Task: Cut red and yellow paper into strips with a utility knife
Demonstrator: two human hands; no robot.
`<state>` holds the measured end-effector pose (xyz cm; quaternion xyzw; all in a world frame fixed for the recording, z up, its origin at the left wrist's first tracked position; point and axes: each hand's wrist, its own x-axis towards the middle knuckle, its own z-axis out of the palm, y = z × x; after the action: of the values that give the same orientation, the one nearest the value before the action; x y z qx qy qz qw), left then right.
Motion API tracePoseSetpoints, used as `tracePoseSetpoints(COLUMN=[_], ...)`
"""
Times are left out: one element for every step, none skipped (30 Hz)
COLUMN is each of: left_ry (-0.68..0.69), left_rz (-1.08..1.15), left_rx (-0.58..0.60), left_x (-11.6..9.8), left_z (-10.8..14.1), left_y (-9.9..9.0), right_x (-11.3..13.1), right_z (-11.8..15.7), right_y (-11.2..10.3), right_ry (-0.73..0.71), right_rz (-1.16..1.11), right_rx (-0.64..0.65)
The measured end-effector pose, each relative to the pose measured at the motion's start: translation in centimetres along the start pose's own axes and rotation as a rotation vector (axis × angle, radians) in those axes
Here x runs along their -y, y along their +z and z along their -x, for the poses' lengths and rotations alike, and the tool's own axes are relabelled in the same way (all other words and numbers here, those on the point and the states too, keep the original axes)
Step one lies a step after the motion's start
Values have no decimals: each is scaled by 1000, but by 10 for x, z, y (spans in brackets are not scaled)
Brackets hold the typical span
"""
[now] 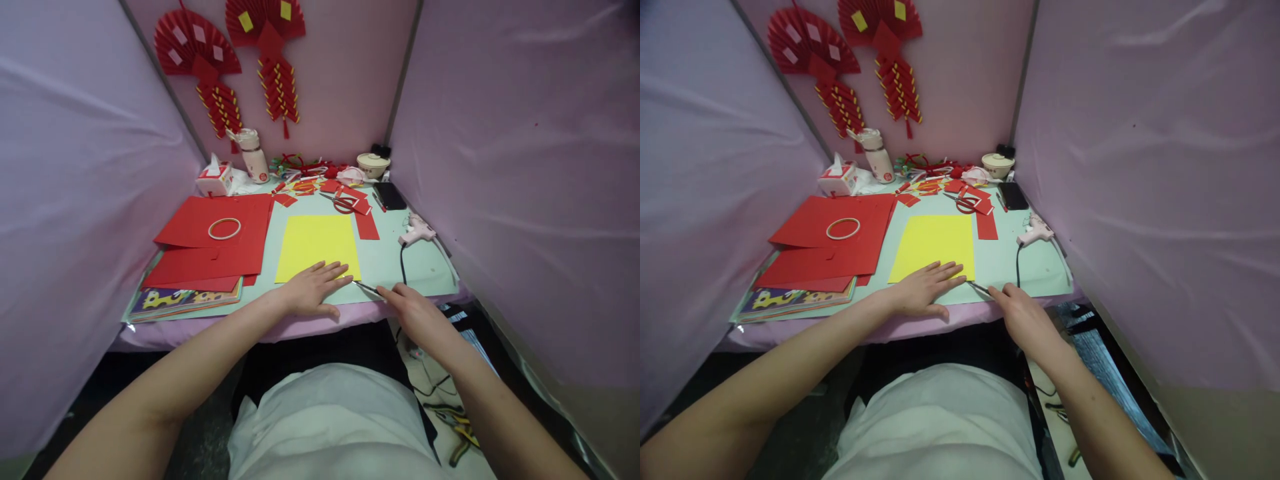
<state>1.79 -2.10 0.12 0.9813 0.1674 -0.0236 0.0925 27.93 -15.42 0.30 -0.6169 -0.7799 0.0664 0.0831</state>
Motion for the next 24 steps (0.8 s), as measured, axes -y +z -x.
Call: tracePoseSetpoints(left_ry=[2,2,0,-3,-6,-8,-10,-13,-18,-24,-33,-48,-65,-84,-101,-116,-125,-128,-128,-126,-123,-121,-120,-119], left_rz=[2,2,1,-1,-3,-4,-4,-4,-3,-2,-2,-2,-3,-3,-3,-1,2,7,13,19,24,29,32,34], left_rx=[-2,-4,-3,-2,1,4,5,6,7,9,12,14,17,20,22,23,24,24,22,19,16,15,15,16], left_x=[0,0,0,0,1,1,1,0,0,-1,-2,-3,-5,-7,-8,-10,-11,-11,-11,-11,-11,-10,-10,-10], left_z=[0,0,0,0,0,0,0,-1,-1,-1,-2,-3,-3,-4,-4,-5,-5,-6,-6,-6,-6,-6,-6,-6], left_y=[0,0,1,1,1,1,1,1,1,1,0,0,-1,-1,-1,-2,-2,-2,-2,-1,-1,0,1,1], right_x=[0,0,0,-1,-1,-1,-1,-1,-1,-1,0,-1,-1,-2,-2,-3,-4,-5,-6,-6,-6,-5,-5,-5], right_z=[1,2,3,3,3,2,2,1,0,-2,-3,-4,-5,-7,-8,-10,-11,-12,-12,-12,-12,-11,-9,-8], right_y=[-1,-1,-2,-1,-1,0,1,3,4,5,5,5,5,5,5,5,4,4,3,2,0,-2,-3,-5], right_ry=[2,5,7,8,7,5,1,-2,-5,-7,-5,-3,-1,1,2,3,3,3,2,1,-1,-3,-5,-3], right_rz=[1,1,1,-1,-6,-14,-22,-28,-31,-32,-30,-27,-26,-26,-25,-24,-25,-29,-35,-43,-52,-59,-64,-66], right_rx=[4,7,9,11,12,11,7,1,-8,-17,-24,-31,-35,-41,-45,-46,-45,-40,-31,-21,-9,2,13,23])
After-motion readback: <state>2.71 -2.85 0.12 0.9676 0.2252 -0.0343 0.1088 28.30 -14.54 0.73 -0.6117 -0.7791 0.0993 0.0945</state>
